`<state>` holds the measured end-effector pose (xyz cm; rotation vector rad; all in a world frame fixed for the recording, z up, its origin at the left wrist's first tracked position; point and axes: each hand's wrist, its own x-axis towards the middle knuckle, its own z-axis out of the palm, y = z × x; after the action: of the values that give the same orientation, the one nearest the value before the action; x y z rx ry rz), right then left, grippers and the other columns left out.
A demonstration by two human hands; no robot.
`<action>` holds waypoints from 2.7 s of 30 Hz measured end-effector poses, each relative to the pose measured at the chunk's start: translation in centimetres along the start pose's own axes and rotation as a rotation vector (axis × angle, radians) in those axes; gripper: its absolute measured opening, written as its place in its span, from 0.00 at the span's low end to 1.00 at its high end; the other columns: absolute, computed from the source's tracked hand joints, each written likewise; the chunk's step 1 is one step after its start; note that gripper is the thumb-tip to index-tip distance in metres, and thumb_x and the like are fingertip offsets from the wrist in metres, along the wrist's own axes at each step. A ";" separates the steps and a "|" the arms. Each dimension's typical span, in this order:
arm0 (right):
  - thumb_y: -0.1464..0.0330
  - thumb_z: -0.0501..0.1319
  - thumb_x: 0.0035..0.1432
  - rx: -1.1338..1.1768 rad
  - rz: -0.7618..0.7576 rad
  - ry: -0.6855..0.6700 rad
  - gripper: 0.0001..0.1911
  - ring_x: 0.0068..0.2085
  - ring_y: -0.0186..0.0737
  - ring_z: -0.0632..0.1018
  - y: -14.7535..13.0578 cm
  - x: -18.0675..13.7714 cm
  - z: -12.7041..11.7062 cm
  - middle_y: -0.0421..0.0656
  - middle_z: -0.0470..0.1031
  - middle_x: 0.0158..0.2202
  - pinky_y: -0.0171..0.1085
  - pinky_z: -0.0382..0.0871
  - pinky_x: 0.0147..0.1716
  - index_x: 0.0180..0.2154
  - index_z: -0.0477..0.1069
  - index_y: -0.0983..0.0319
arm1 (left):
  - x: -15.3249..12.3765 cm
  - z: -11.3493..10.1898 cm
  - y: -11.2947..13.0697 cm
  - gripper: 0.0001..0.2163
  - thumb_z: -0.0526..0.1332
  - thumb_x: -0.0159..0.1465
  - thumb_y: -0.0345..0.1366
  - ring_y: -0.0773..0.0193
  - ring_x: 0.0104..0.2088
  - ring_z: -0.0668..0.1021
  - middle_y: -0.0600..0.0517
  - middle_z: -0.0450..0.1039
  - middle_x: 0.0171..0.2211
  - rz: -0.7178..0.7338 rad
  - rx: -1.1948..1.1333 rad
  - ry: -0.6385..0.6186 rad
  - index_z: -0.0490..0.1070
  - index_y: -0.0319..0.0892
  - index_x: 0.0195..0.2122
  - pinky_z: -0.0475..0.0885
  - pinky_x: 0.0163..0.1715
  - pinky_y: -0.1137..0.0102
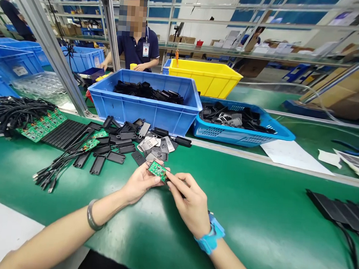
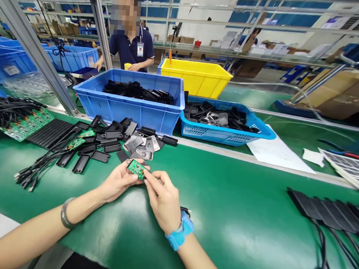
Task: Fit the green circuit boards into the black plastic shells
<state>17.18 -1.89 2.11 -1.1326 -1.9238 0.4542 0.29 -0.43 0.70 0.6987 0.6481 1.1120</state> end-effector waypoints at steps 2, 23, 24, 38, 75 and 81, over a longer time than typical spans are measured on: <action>0.69 0.55 0.65 -0.044 -0.037 -0.008 0.16 0.32 0.36 0.76 0.1 0.0 -0.1 0.45 0.73 0.37 0.34 0.72 0.31 0.50 0.75 0.55 | 0.0 0.1 0.1 0.24 0.70 0.53 0.31 0.59 0.46 0.77 0.45 0.75 0.47 -0.032 -0.013 0.012 0.67 0.41 0.50 0.70 0.48 0.63; 0.59 0.62 0.58 0.042 0.182 -0.223 0.10 0.24 0.34 0.69 0.3 0.1 0.8 0.38 0.68 0.25 0.33 0.67 0.25 0.33 0.69 0.59 | 0.2 0.2 -0.3 0.16 0.64 0.59 0.43 0.60 0.35 0.81 0.47 0.80 0.36 0.166 0.244 0.230 0.65 0.40 0.41 0.75 0.36 0.67; 0.58 0.62 0.58 0.040 0.178 -0.231 0.12 0.25 0.35 0.69 0.3 0.2 0.8 0.38 0.68 0.24 0.33 0.66 0.25 0.30 0.69 0.59 | 0.2 0.3 -0.3 0.15 0.64 0.59 0.44 0.60 0.36 0.81 0.47 0.80 0.36 0.171 0.267 0.216 0.65 0.40 0.41 0.75 0.38 0.66; 0.55 0.61 0.54 0.577 0.593 -0.413 0.18 0.15 0.28 0.65 1.3 0.8 1.6 0.36 0.69 0.16 0.29 0.59 0.17 0.25 0.74 0.63 | -0.1 -0.4 0.2 0.20 0.65 0.58 0.47 0.56 0.36 0.82 0.43 0.80 0.37 0.066 0.265 0.130 0.64 0.39 0.44 0.75 0.33 0.66; 0.59 0.62 0.58 0.811 0.519 -0.157 0.16 0.21 0.28 0.65 2.6 2.1 -1.2 0.34 0.65 0.25 0.29 0.60 0.19 0.45 0.65 0.59 | -0.2 0.1 0.1 0.24 0.71 0.51 0.33 0.68 0.29 0.78 0.44 0.77 0.40 -0.200 0.179 0.040 0.67 0.37 0.48 0.73 0.30 0.73; 0.61 0.65 0.55 0.752 0.459 -0.154 0.13 0.25 0.31 0.69 1.9 1.8 -1.9 0.37 0.69 0.28 0.29 0.63 0.21 0.37 0.66 0.59 | -0.3 0.4 -0.3 0.19 0.74 0.47 0.36 0.63 0.31 0.80 0.48 0.77 0.31 -0.225 0.293 -0.034 0.74 0.35 0.39 0.72 0.29 0.73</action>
<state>19.29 0.45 2.87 -1.0211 -1.3799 1.4100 0.64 -0.82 0.76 0.8698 0.8483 0.8040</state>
